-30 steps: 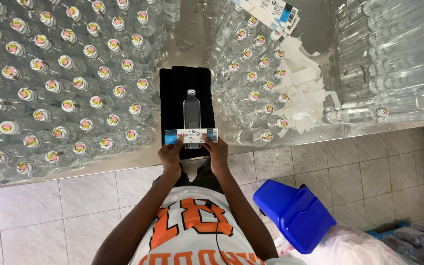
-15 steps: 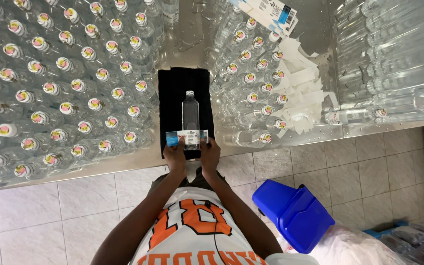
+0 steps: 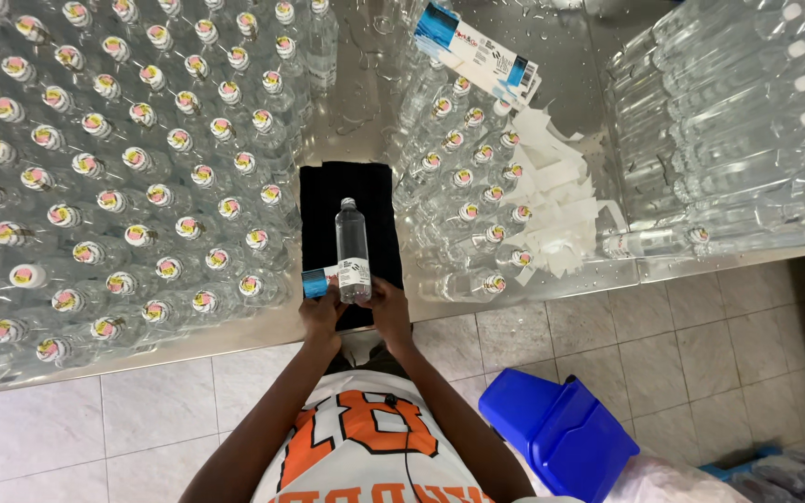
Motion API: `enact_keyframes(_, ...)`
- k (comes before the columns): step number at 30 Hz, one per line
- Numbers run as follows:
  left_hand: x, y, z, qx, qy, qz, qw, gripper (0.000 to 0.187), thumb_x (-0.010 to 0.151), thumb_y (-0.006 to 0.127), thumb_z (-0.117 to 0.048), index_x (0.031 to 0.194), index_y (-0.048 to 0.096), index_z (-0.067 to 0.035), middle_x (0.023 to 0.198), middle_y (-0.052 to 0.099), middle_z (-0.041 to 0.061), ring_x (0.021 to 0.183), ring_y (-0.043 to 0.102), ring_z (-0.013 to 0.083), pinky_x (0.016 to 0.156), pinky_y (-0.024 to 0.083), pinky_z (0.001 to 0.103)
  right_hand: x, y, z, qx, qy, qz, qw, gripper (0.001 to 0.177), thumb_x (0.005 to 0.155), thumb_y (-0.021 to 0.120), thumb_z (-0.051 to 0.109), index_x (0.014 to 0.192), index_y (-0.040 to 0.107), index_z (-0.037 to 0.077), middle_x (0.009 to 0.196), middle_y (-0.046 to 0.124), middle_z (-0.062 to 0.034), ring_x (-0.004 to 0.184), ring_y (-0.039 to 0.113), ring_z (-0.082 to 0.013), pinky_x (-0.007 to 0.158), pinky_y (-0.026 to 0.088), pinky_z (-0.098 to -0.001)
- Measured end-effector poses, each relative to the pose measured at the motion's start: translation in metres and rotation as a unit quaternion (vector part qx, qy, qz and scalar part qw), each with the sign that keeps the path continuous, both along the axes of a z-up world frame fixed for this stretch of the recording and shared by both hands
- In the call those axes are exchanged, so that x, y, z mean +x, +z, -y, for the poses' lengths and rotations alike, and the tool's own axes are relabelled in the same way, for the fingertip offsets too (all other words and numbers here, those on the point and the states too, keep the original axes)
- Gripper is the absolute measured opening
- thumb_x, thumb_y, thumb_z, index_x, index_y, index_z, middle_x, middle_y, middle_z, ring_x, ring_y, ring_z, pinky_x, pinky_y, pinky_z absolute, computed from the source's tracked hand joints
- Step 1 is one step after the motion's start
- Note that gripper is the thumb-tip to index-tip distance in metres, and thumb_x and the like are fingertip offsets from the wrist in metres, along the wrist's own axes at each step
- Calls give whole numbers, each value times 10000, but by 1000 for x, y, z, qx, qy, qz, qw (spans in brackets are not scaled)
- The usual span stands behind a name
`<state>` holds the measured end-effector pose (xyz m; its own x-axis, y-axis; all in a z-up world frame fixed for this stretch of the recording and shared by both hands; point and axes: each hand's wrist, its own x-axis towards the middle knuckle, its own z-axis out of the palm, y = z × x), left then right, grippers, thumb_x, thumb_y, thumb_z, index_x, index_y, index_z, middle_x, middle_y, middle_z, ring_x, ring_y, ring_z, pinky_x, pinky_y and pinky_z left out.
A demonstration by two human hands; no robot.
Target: The person repeatedly picks up clear plastic bottles from a table, places them on a black mat, and applies a rectangular label to each bottle by hand. After labeling, the person moves the bottle aside and repeats the process with the next bottle.
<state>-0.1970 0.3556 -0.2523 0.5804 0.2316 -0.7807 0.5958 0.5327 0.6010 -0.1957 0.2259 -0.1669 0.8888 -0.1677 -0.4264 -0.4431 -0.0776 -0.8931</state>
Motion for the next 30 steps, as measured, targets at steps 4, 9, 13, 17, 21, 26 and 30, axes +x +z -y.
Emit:
enact_keyframes(4, 6, 17, -4, -26, 51, -7, 998, 412, 1024, 835, -220, 1146, 553, 55, 900, 655, 146, 854, 788, 295, 824, 679, 427, 19, -63, 42, 31, 128, -117, 984, 594, 998, 427, 31, 1555, 608, 134, 1229, 807, -153, 1050, 830, -260, 741, 708, -459)
enact_keyframes(9, 1, 12, 2, 62, 27, 51, 996, 353, 968, 888, -254, 938, 654, 9, 740, 642, 120, 684, 684, 209, 697, 595, 376, 68, 35, 15, -49, 110, -50, 991, 882, 1064, 584, 679, 1634, 459, 18, 1457, 616, -335, 1280, 689, -452, 988, 619, -575)
enact_keyframes(13, 9, 19, 2, 210, -47, 101, 971, 401, 821, 996, -370, 943, 761, -69, 715, 706, 109, 741, 647, 180, 732, 508, 412, 93, 24, 3, -127, 175, -67, 974, 1249, 924, 732, 846, 1691, 294, -38, 1548, 481, -448, 1346, 617, -569, 1004, 580, -666)
enact_keyframes(17, -5, 95, -7, 161, -78, 85, 980, 878, 948, 874, -334, 1677, 440, -109, 1337, 738, 123, 1271, 695, 248, 1106, 525, 509, 91, 50, -5, -53, 145, -94, 984, 924, 1046, 696, 550, 1684, 318, -3, 1603, 455, -390, 1402, 583, -534, 1007, 556, -617)
enact_keyframes(21, -25, 154, -3, 457, -226, 288, 810, 917, 975, 791, -265, 1713, 310, -12, 1746, 242, 307, 1641, 198, 509, 1354, 163, 587, 87, 79, -9, -1, 42, -49, 998, 901, 1021, 762, 507, 1654, 382, -8, 1410, 601, -252, 1226, 636, -319, 962, 523, -493)
enact_keyframes(26, -20, 133, 23, 551, -318, 336, 695, 941, 1023, 740, -301, 1746, 219, 2, 1826, 119, 270, 1685, 74, 434, 1365, 71, 515, 75, 124, -15, 6, 32, -6, 999, 821, 1018, 774, 446, 1610, 440, -15, 1270, 655, -155, 1060, 560, -178, 870, 453, -421)
enact_keyframes(30, -4, 140, 28, 510, -256, 331, 751, 911, 1052, 714, -237, 1753, 186, 11, 1744, 297, 287, 1645, 226, 437, 1358, 172, 504, 59, 114, -8, 57, 41, 83, 994, 651, 999, 770, 307, 1511, 496, 14, 1289, 683, -165, 1107, 612, -186, 916, 494, -406)
